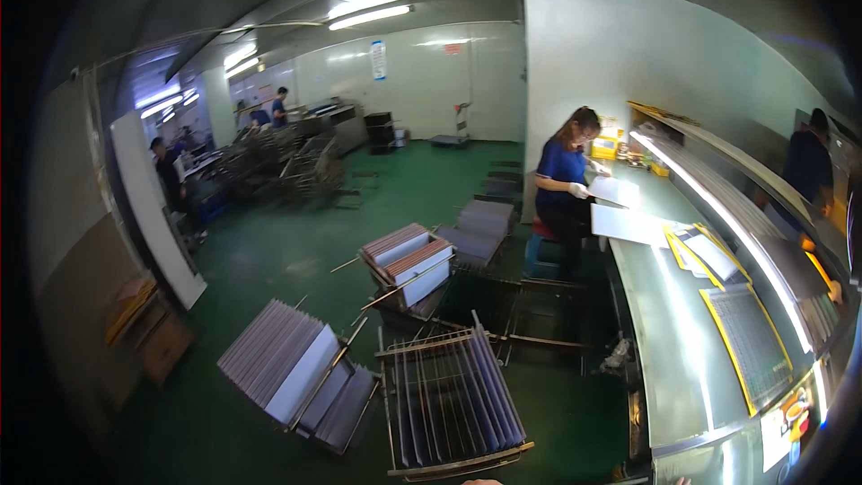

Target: The recorder sorts through a stack of metal sheets and places them onto a light table for inspection.

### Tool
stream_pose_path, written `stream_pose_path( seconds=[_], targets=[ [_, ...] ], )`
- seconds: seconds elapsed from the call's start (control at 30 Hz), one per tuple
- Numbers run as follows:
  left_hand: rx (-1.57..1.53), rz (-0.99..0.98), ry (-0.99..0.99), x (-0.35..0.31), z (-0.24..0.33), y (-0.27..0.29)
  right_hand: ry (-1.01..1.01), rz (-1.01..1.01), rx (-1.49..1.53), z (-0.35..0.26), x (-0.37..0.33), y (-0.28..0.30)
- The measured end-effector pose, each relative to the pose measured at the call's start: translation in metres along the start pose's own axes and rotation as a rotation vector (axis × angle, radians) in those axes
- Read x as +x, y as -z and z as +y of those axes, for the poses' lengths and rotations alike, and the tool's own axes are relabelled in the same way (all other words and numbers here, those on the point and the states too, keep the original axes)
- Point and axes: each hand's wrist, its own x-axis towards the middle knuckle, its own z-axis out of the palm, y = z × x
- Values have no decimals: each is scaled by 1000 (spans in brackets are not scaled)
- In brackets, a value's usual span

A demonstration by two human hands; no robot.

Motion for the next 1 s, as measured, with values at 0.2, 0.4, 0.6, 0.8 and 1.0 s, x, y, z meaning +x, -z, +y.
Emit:
stream_pose_path(
  seconds=[0.2, 0.4, 0.6, 0.8, 1.0],
  targets=[
    [-28, -54, 31, 16, -3, -7, -181, -120, 145, 2, 7, -45],
    [78, -191, 13, 42, 7, -21, -240, -138, 149, -1, 15, -36],
    [184, -348, -93, 51, 13, -31, -257, -145, 176, -4, 14, -35],
    [207, -353, -68, 44, 28, -32, -229, -101, 172, -4, 8, -36],
    [378, -449, -102, 36, 72, -9, -246, -109, 209, -10, 4, -29]
  ],
)
